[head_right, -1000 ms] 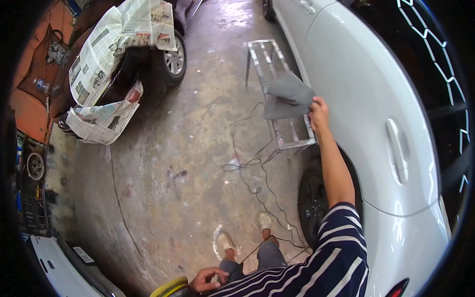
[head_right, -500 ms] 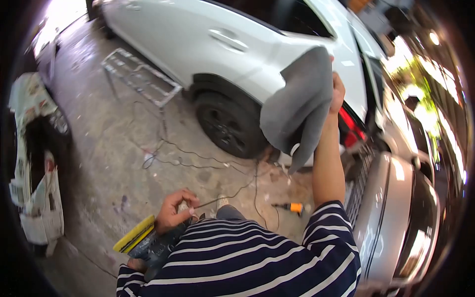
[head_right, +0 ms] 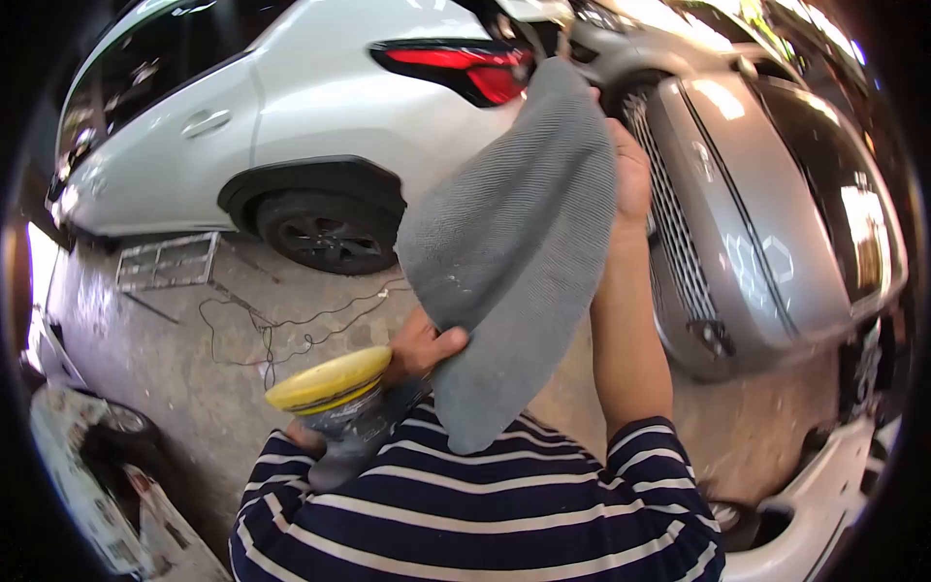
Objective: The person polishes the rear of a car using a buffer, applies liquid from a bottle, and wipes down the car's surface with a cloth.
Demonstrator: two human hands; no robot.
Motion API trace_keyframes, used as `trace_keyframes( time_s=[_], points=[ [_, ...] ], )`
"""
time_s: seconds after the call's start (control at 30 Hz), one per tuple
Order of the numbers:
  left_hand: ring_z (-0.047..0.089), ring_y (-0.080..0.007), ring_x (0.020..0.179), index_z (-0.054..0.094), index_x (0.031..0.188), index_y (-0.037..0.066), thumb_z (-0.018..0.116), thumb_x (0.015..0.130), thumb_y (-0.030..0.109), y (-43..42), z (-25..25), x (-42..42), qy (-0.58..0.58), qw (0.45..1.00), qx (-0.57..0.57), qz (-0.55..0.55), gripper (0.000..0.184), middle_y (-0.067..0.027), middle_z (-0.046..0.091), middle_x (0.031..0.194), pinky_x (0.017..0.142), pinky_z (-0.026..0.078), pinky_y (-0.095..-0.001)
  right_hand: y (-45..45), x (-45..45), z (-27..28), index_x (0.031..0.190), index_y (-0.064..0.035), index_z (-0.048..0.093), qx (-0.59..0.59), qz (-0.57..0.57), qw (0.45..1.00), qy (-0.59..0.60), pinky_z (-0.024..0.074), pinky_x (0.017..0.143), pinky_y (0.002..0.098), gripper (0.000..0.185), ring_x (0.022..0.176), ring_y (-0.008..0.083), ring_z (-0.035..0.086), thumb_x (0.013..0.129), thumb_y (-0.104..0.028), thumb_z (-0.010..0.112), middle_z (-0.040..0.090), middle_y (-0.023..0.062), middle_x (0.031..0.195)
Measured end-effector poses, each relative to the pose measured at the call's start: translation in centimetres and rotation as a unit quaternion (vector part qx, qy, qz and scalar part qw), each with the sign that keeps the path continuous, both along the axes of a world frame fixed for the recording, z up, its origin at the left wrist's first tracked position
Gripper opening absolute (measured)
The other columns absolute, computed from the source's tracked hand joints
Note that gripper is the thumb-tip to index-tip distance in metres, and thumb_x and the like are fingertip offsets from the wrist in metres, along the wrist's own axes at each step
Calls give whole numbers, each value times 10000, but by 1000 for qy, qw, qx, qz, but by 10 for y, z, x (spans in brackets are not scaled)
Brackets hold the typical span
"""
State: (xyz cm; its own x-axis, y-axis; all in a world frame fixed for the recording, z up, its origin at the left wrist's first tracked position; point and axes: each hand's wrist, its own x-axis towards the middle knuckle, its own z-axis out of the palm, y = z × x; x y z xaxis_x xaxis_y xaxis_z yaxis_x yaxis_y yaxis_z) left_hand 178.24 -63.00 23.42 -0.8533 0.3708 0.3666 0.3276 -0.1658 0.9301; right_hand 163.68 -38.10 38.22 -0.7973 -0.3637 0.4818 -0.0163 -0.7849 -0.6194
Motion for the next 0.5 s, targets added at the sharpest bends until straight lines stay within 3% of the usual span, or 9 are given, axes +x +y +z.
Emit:
trace_keyframes(
  time_s=[0.07, 0.1, 0.2, 0.33, 0.4, 0.43, 0.5],
  points=[
    [512, -237, 1316, 458, 1477, -21, 613, 1043, 322, 52, 6, -3, -151, 973, 78, -156, 574, -130, 562, 1427, 1108, 396, -394, 55, 15, -37, 1157, 49, 678, 24, -53, 998, -18, 572, 911, 369, 355, 974, 258, 711, 1068, -217, 459, 735, 180, 1091],
    [512, -237, 1316, 458, 1477, -21, 613, 1043, 322, 74, 5, -5, -162, 969, 69, -171, 574, -130, 562, 1427, 1108, 396, -394, 70, 29, -50, 1189, 50, 667, 18, -53, 987, -149, 560, 937, 368, 420, 996, 265, 709, 1068, -297, 463, 735, 182, 1101],
    [574, -207, 1221, 532, 1375, -31, 584, 1063, 244, 124, 1, -26, -161, 979, 110, -63, 419, -94, 627, 1307, 1058, 435, -350, 93, 83, -64, 1258, 50, 639, 88, -127, 885, -440, 545, 976, 381, 610, 1057, 280, 703, 1058, -495, 454, 729, 177, 1148],
    [599, -186, 1164, 562, 1339, -33, 574, 1068, 221, 186, -18, -62, -132, 986, 101, -19, 371, -94, 652, 1254, 1016, 460, -335, 145, 105, -100, 1292, 45, 625, 13, -71, 881, -468, 556, 960, 378, 600, 1059, 266, 708, 1042, -490, 522, 721, 170, 1182],
    [610, -184, 1129, 578, 1321, -29, 585, 1057, 205, 204, -15, -87, -112, 992, 27, -57, 352, -105, 650, 1259, 983, 482, -330, 188, 90, -139, 1327, 71, 590, 173, -126, 907, -362, 567, 952, 419, 586, 1075, 285, 706, 1003, -414, 637, 712, 170, 1208],
    [610, -184, 1129, 578, 1321, -29, 585, 1057, 205, 215, -15, -103, -111, 991, 20, -73, 352, -105, 650, 1259, 983, 482, -330, 202, 82, -140, 1327, 71, 590, 162, -139, 907, -364, 567, 952, 419, 586, 1075, 285, 706, 1003, -414, 637, 712, 170, 1208],
    [623, -192, 1103, 604, 1292, -18, 606, 1045, 210, 229, -10, -138, -264, 955, 112, -71, 336, -108, 657, 1241, 964, 493, -320, 221, 65, -127, 1219, 25, 673, 196, -208, 886, -366, 574, 866, 347, 371, 951, 233, 728, 985, -262, 689, 742, 108, 1130]
  ],
)
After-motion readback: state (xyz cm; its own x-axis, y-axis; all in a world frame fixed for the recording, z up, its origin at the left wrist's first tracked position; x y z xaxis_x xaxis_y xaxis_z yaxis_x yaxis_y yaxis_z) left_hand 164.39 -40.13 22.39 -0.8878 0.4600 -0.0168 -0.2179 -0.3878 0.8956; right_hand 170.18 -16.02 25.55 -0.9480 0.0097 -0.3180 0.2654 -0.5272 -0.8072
